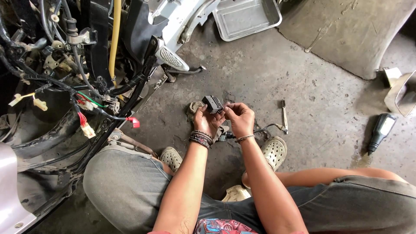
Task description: A person sits on the floor of a garage cleaning a motorcycle carburetor component using a rag and a small metal tool.
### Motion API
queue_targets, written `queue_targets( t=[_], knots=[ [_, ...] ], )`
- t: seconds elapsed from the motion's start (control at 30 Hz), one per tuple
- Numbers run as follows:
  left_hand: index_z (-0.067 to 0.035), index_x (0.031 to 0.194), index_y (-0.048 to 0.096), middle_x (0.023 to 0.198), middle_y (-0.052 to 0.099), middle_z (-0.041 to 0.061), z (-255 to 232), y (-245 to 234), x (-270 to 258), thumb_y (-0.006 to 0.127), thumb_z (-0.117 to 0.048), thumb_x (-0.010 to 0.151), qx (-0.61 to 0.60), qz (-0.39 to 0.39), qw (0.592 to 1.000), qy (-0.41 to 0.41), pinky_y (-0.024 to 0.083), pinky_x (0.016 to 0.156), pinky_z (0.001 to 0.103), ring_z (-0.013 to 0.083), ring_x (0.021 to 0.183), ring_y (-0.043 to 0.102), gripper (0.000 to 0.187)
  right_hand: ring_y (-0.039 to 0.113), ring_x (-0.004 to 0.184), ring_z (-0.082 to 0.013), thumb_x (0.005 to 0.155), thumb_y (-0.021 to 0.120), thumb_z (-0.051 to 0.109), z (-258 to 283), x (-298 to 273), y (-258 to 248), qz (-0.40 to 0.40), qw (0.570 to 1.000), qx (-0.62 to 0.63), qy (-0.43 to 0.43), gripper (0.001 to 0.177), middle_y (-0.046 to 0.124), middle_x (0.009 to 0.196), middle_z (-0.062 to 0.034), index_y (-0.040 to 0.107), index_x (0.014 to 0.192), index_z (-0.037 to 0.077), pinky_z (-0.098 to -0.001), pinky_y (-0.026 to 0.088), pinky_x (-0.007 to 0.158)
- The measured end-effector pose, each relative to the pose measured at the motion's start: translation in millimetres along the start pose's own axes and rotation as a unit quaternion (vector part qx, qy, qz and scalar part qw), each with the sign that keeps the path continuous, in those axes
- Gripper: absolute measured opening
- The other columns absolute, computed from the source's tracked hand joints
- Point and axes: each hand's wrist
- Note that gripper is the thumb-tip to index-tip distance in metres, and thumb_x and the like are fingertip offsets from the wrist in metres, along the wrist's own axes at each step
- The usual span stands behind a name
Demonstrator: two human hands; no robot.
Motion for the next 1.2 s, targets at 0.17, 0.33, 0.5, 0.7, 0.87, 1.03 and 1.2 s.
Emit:
queue_targets(
  t=[0.17,0.33,0.5,0.7,0.87,1.03,1.2],
  knots=[
    [-0.016,0.099,0.072,0.088,0.075,0.017,6,2,3,0.070,-0.041,0.082,0.030,-0.009,0.999,0.025,0.050,0.105,0.054,0.0274,0.075,0.075,0.030,0.068,0.064,-0.0143,0.084,0.082,0.005,-2,-2,3,0.006,1.000,-0.015,-0.010,0.014,0.073,0.074,-0.0136,0.076,0.096,0.001,-0.0268,0.058,0.060],
    [-0.020,0.095,0.071,0.081,0.075,0.011,12,-28,28,0.073,-0.043,0.082,0.085,-0.037,0.995,0.038,0.050,0.104,0.049,0.0222,0.069,0.074,0.027,0.067,0.065,-0.0128,0.085,0.082,0.005,-3,-2,0,0.005,0.999,-0.041,-0.026,0.014,0.074,0.075,-0.0126,0.077,0.097,0.003,-0.0261,0.057,0.061],
    [-0.023,0.096,0.069,0.090,0.075,0.004,9,-7,8,0.072,-0.045,0.083,0.109,-0.045,0.992,0.046,0.048,0.104,0.045,0.0195,0.078,0.075,0.025,0.067,0.066,-0.0117,0.084,0.081,0.005,-11,3,-4,0.033,0.998,-0.051,-0.027,0.014,0.074,0.075,-0.0112,0.078,0.097,0.004,-0.0262,0.057,0.061],
    [-0.021,0.094,0.068,0.085,0.072,0.003,4,6,-7,0.075,-0.044,0.082,0.115,-0.071,0.990,0.042,0.047,0.103,0.041,0.0191,0.080,0.074,0.027,0.071,0.067,-0.0132,0.085,0.082,0.006,-9,6,-13,0.089,0.995,-0.049,0.006,0.017,0.076,0.077,-0.0143,0.080,0.102,0.006,-0.0261,0.060,0.062],
    [-0.017,0.095,0.069,0.085,0.073,0.010,-1,38,-36,0.073,-0.045,0.083,0.091,-0.070,0.993,0.036,0.048,0.105,0.043,0.0229,0.082,0.075,0.030,0.071,0.067,-0.0148,0.087,0.079,0.004,-1,2,-19,0.138,0.989,-0.036,0.047,0.020,0.076,0.079,-0.0151,0.078,0.107,0.001,-0.0272,0.061,0.065],
    [-0.020,0.095,0.067,0.095,0.075,0.021,3,-6,1,0.071,-0.046,0.080,0.030,-0.052,0.998,0.000,0.052,0.099,0.049,0.0328,0.088,0.077,0.030,0.075,0.068,-0.0224,0.092,0.073,0.005,-5,10,-26,0.152,0.979,0.075,0.111,0.026,0.075,0.083,-0.0180,0.073,0.117,-0.002,-0.0356,0.066,0.066],
    [-0.024,0.087,0.066,0.090,0.073,0.027,-1,14,-7,0.069,-0.045,0.080,-0.014,-0.042,0.999,-0.010,0.053,0.097,0.050,0.0368,0.086,0.075,0.022,0.072,0.061,-0.0222,0.091,0.076,0.009,6,8,-24,0.191,0.976,0.037,0.101,0.016,0.073,0.076,-0.0175,0.073,0.104,0.001,-0.0334,0.063,0.058]
  ],
)
Point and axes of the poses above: each hand's wrist, its own x-axis towards the middle knuckle, its own y-axis out of the palm, z = x × y
